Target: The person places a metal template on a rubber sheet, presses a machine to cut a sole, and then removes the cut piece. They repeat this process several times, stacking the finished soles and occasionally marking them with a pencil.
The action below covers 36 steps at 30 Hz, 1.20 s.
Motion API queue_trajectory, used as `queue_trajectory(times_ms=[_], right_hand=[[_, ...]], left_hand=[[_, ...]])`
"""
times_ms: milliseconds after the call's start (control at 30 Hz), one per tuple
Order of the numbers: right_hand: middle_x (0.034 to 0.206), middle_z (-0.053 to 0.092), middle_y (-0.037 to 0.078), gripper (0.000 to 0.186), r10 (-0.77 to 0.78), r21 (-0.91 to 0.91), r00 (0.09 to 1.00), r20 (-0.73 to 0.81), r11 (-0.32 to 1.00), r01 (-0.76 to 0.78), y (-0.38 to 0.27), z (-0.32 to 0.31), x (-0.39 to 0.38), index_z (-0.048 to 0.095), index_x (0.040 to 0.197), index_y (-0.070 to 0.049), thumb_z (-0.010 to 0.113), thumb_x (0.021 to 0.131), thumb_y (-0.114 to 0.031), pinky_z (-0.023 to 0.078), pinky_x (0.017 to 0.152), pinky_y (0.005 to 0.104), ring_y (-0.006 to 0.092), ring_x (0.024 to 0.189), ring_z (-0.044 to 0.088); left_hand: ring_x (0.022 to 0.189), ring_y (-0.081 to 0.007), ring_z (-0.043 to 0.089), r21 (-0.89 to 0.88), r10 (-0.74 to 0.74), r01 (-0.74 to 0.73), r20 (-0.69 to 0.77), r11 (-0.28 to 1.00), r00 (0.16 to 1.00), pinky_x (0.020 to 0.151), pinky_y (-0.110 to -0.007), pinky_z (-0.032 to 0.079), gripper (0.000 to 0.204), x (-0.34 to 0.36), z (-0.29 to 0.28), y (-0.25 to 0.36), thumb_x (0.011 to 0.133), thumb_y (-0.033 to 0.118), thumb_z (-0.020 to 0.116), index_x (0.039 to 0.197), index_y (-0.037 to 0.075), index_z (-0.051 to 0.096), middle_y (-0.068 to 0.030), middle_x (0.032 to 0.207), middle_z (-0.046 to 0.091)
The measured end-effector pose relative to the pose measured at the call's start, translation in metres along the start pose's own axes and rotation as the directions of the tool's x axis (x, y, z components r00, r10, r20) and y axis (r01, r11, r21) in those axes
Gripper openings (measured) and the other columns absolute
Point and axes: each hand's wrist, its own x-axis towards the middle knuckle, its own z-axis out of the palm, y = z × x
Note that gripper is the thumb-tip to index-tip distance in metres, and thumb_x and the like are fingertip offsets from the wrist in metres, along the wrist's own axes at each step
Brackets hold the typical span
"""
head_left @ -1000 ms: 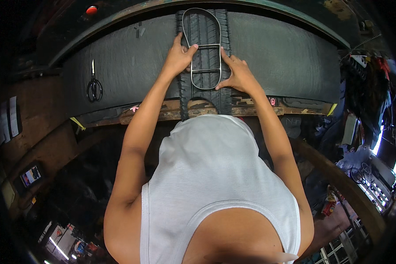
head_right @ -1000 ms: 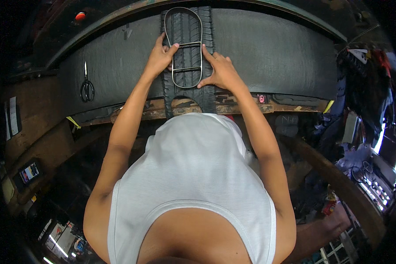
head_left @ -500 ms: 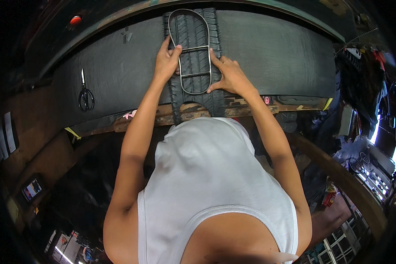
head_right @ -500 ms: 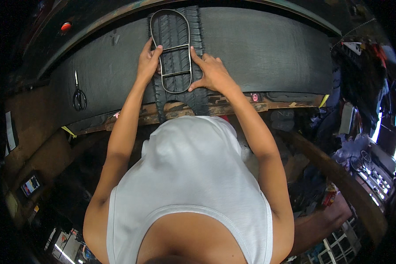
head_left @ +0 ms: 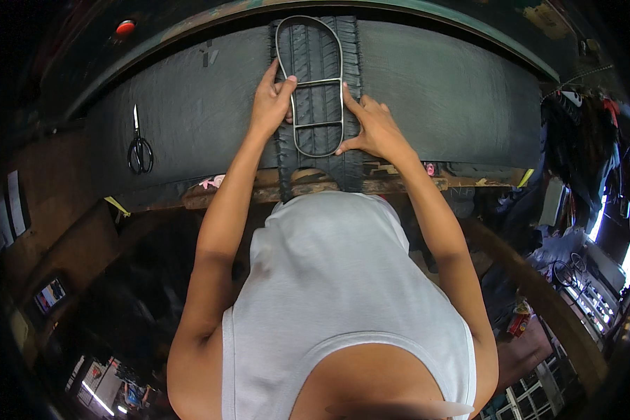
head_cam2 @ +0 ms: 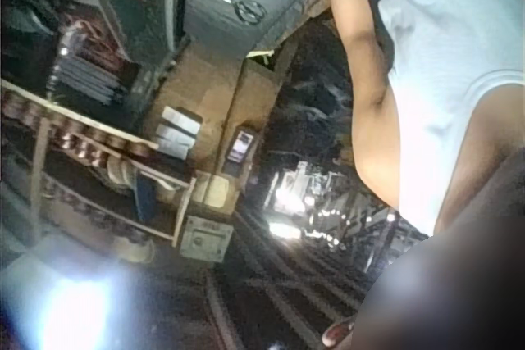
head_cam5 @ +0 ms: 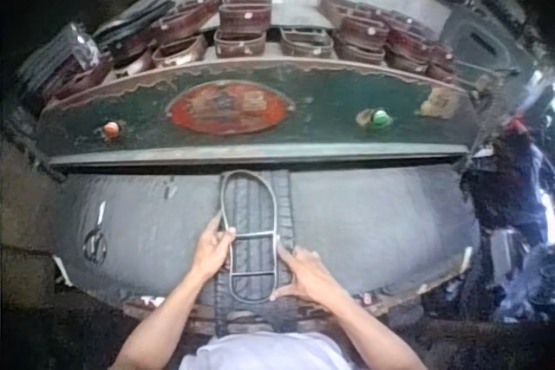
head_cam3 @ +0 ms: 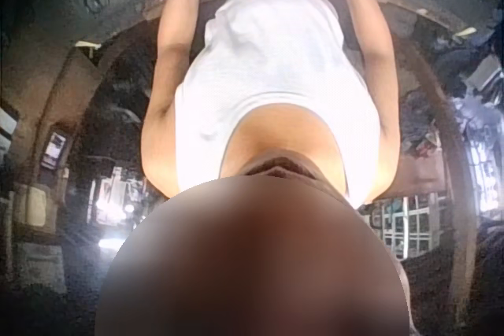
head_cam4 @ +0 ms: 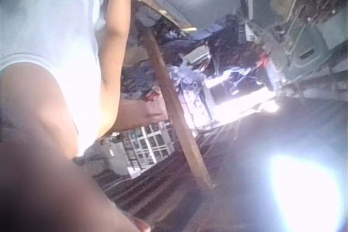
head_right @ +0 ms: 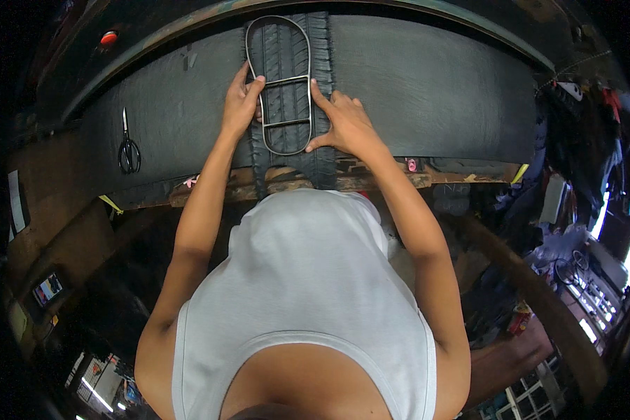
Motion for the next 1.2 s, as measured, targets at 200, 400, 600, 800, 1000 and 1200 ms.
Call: queue_trajectory(times_ms=[200,400,600,800,1000,1200], right_hand=[[0.099,0.055,0.015,0.14,0.052,-0.037,0.997,0.051,0.998,-0.05,-0.004,-0.001,0.003,0.021,0.164,-0.02,0.093,0.047,-0.051,0.044,0.093,0.0432,0.0328,0.094,0.056],[0.102,0.056,0.017,0.139,0.048,-0.049,0.996,0.069,0.998,-0.044,-0.004,-0.004,0.004,0.023,0.163,-0.019,0.092,0.047,-0.054,0.044,0.093,0.0436,0.0336,0.096,0.057],[0.102,0.059,0.019,0.138,0.003,-0.039,0.999,0.035,0.999,-0.002,0.002,-0.001,0.004,0.022,0.163,-0.019,0.089,0.05,-0.059,0.044,0.09,0.044,0.0357,0.1,0.059],[0.102,0.059,0.02,0.135,-0.007,-0.009,1.0,-0.001,1.0,0.007,0.005,0.003,0.004,0.025,0.163,-0.021,0.089,0.05,-0.06,0.044,0.09,0.0449,0.0367,0.101,0.06],[0.103,0.06,0.02,0.135,0.012,-0.017,1.0,0.015,1.0,-0.012,0.002,0.0,0.005,0.026,0.162,-0.021,0.09,0.05,-0.059,0.044,0.092,0.045,0.0361,0.103,0.06],[0.105,0.06,0.019,0.136,0.058,0.011,0.996,0.063,0.998,-0.059,0.001,-0.003,0.005,0.024,0.163,-0.021,0.091,0.05,-0.057,0.043,0.095,0.0442,0.0352,0.104,0.06]], left_hand=[[0.044,-0.0084,0.049,0.017,-0.003,0.003,0.009,1.0,1.0,0.038,-0.026,0.039,0.074,0.0,0.001,0.004,0.101,0.021,0.06,0.158,-0.006,0.021,-0.0035,0.063,0.058],[0.044,-0.0091,0.051,0.035,-0.008,0.008,-0.014,0.999,1.0,0.038,-0.026,0.04,0.074,0.002,0.0,0.003,0.1,0.022,0.06,0.157,-0.005,0.022,-0.0046,0.064,0.061],[0.046,-0.009,0.051,0.022,0.012,-0.012,-0.007,1.0,1.0,0.039,-0.026,0.04,0.074,0.004,-0.001,-0.003,0.101,0.022,0.061,0.156,-0.007,0.022,-0.0051,0.065,0.062],[0.047,-0.009,0.052,0.041,0.031,-0.031,0.004,0.999,1.0,0.04,-0.026,0.04,0.076,0.005,-0.003,-0.006,0.101,0.023,0.062,0.156,-0.009,0.021,-0.0053,0.065,0.061],[0.046,-0.01,0.051,0.033,0.017,-0.017,0.015,0.999,1.0,0.04,-0.027,0.04,0.077,0.003,-0.005,-0.004,0.1,0.026,0.063,0.156,-0.009,0.021,-0.0057,0.066,0.062],[0.048,-0.0112,0.053,0.06,0.009,-0.011,0.043,0.998,0.999,0.041,-0.028,0.043,0.078,0.005,-0.006,-0.002,0.101,0.029,0.062,0.156,-0.007,0.02,-0.007,0.069,0.062]])
